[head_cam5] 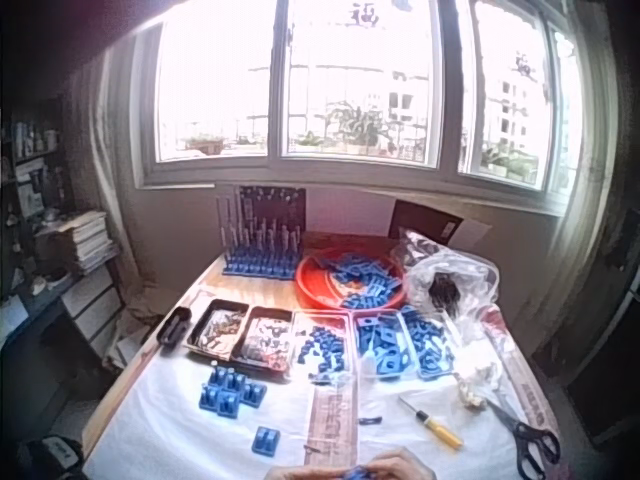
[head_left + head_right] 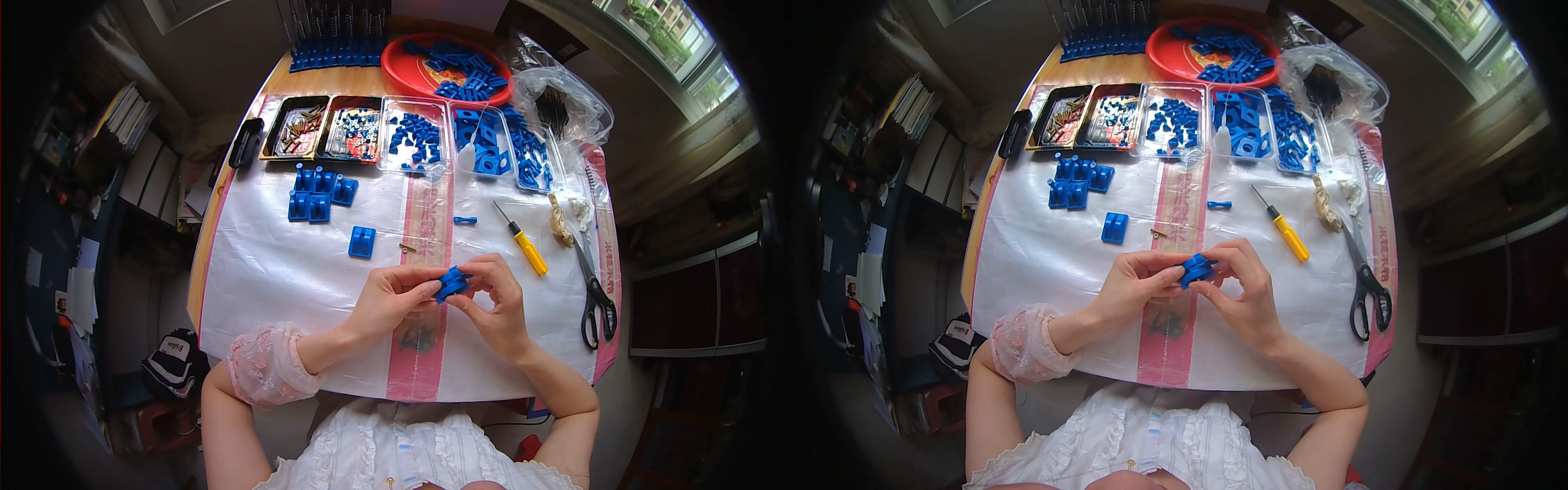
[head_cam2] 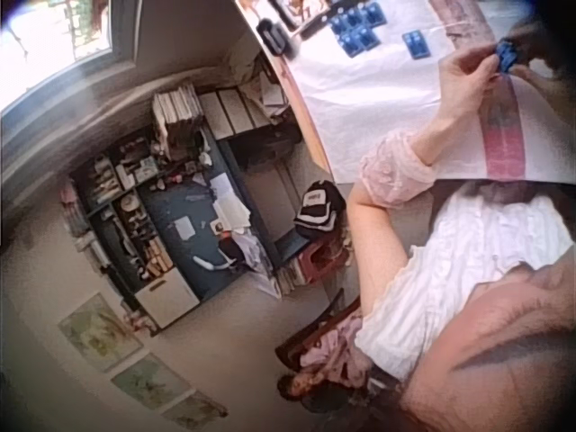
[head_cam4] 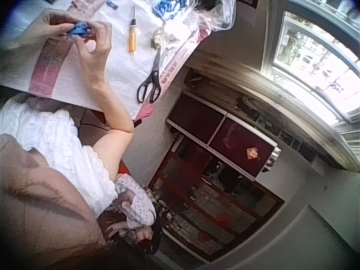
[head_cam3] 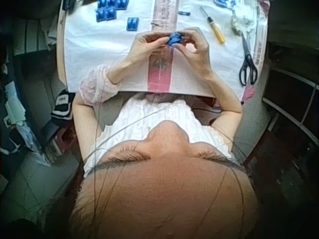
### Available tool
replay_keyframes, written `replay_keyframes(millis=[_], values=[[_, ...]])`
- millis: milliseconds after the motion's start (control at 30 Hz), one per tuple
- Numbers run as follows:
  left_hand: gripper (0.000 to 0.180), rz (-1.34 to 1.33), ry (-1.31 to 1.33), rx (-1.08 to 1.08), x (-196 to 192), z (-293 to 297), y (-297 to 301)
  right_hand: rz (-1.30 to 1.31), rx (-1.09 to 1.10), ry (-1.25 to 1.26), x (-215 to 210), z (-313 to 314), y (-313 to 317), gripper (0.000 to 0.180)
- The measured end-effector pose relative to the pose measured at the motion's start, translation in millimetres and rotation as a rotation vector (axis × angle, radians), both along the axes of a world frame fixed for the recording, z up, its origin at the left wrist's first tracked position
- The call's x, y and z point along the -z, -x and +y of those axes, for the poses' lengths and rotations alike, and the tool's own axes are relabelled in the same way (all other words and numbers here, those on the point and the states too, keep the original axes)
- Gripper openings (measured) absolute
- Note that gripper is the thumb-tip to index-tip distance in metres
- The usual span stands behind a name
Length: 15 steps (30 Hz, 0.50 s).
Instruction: Assembling blue plastic fixture components using a screwdriver.
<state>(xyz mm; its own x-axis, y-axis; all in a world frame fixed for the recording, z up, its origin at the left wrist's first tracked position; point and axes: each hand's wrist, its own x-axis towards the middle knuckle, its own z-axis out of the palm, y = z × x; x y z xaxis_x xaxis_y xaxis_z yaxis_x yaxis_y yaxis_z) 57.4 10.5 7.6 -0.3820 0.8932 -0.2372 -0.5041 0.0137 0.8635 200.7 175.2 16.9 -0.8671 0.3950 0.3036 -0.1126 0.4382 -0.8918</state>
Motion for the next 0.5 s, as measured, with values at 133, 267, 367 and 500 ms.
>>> replay_keyframes(millis=[133,267,367,500], values=[[0.031,-0.02,-0.01,-0.029,4,0,0,0.01,0.05,-0.035,-4,-5,1,0.046],[0.033,-0.061,-0.021,-0.105,6,3,0,0.044,0.125,-0.162,-4,-3,1,0.046],[0.034,-0.113,0.001,-0.144,9,3,2,0.052,0.144,-0.273,-5,0,-1,0.037],[0.033,-0.126,-0.006,-0.171,5,3,2,0.003,0.304,-0.466,-13,18,0,0.028]])
